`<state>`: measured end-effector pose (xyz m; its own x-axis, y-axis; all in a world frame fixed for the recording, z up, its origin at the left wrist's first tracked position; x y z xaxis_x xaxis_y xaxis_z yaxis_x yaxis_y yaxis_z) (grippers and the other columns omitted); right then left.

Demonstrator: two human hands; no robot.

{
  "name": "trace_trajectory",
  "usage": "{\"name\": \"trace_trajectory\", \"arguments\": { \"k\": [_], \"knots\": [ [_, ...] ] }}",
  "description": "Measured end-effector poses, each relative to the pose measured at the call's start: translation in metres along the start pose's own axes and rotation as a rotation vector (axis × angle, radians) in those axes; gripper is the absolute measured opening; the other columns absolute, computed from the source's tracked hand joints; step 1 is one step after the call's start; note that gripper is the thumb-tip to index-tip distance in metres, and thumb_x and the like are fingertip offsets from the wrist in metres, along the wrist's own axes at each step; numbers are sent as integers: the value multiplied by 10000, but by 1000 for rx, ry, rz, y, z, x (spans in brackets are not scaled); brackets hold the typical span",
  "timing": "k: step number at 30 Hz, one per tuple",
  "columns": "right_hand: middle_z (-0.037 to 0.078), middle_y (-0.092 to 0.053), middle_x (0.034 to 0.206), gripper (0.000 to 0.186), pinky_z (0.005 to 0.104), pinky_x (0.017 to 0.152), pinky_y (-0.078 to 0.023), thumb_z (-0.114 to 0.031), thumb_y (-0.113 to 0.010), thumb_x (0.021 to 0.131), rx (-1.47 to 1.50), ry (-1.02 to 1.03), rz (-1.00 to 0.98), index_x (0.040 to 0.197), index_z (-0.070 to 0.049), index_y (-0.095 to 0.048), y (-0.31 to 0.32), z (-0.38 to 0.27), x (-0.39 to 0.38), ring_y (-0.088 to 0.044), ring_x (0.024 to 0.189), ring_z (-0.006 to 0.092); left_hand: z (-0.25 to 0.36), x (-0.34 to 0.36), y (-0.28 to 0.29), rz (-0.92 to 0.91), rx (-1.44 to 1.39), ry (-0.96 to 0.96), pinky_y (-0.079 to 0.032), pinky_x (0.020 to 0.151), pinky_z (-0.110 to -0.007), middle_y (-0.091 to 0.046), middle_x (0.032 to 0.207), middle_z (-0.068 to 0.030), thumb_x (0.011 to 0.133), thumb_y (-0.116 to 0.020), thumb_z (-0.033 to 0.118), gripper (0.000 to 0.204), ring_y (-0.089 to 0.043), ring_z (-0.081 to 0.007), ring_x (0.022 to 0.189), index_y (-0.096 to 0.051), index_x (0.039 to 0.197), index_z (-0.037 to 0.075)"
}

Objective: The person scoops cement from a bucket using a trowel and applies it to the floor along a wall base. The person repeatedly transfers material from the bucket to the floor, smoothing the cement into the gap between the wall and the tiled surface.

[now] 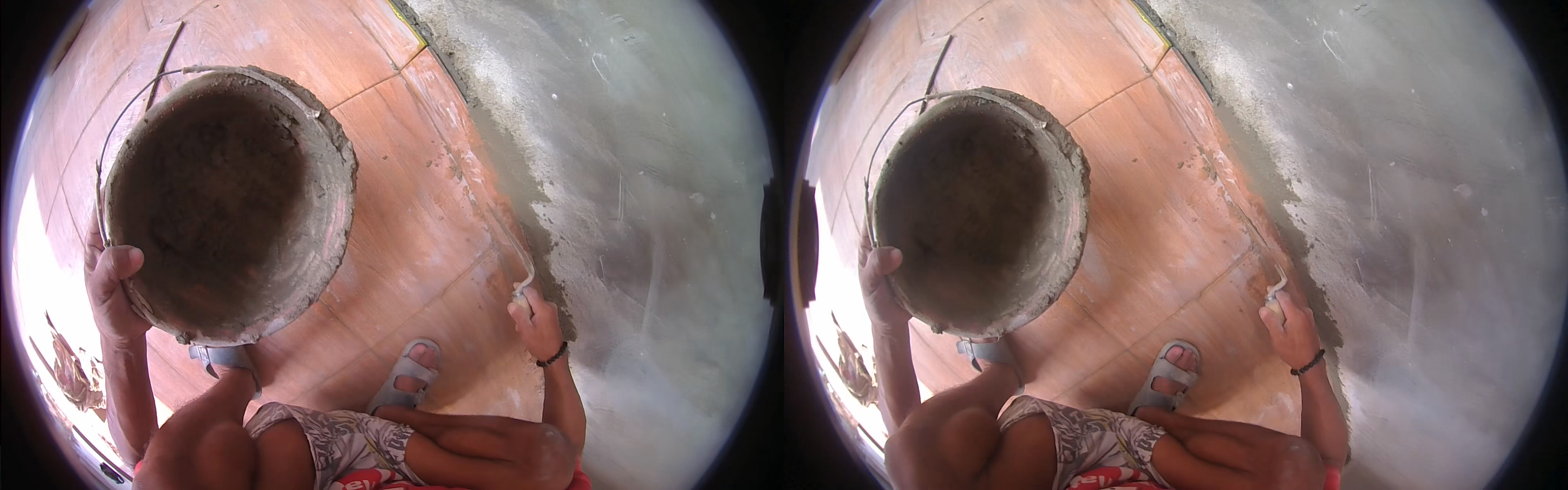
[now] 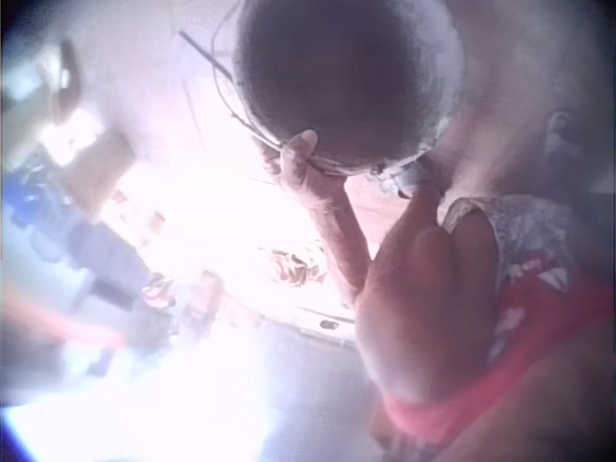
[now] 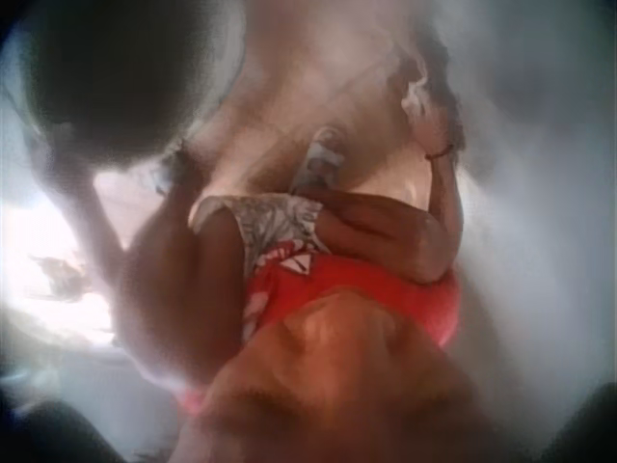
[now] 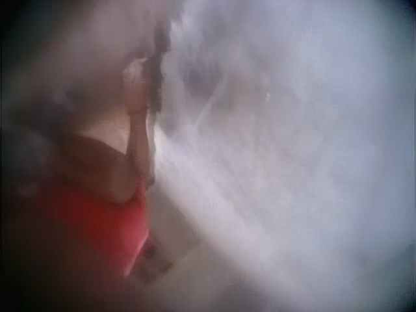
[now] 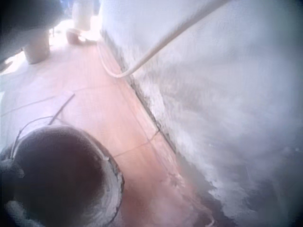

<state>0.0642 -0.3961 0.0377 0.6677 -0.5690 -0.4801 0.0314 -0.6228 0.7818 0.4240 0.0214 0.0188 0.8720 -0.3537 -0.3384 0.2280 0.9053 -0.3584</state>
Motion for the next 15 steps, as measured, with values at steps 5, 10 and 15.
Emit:
{"name": "trace_trajectory", "arguments": {
  "k": [5,10,15],
  "knots": [
    [14,-571,736,391,240,506,-428,-156,-617,902,325,-224,56,1220,70,-583,28,-14,6,-515,568,61,6,23,18,-7,-12,16,-498,1016,-405,-557,1285,-226,733,-542,46,690,-601,-311,1136,-387,1399,-49],
    [7,-542,647,400,230,508,-414,-154,-610,905,129,-91,225,1223,86,-573,57,-22,-49,-502,535,70,-3,46,37,33,-43,127,-510,1001,-402,-553,1287,-213,780,-525,65,649,-600,-300,1134,-385,1406,-33],
    [20,-556,672,387,230,539,-404,-128,-586,896,107,-38,234,1217,87,-565,43,-53,-65,-501,554,79,2,59,44,74,-75,181,-521,985,-388,-558,1269,-209,782,-503,57,638,-604,-291,1115,-386,1403,-30]
  ]
}}
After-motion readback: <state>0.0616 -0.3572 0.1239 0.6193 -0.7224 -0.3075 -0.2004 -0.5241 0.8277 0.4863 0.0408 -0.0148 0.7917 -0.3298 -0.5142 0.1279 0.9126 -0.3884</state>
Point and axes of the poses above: each hand's wrist, its own x-axis towards the middle knuckle, its own y-axis out of the back of the hand, z = x × y, the point moved 3 cm from there along x, towards the middle knuckle
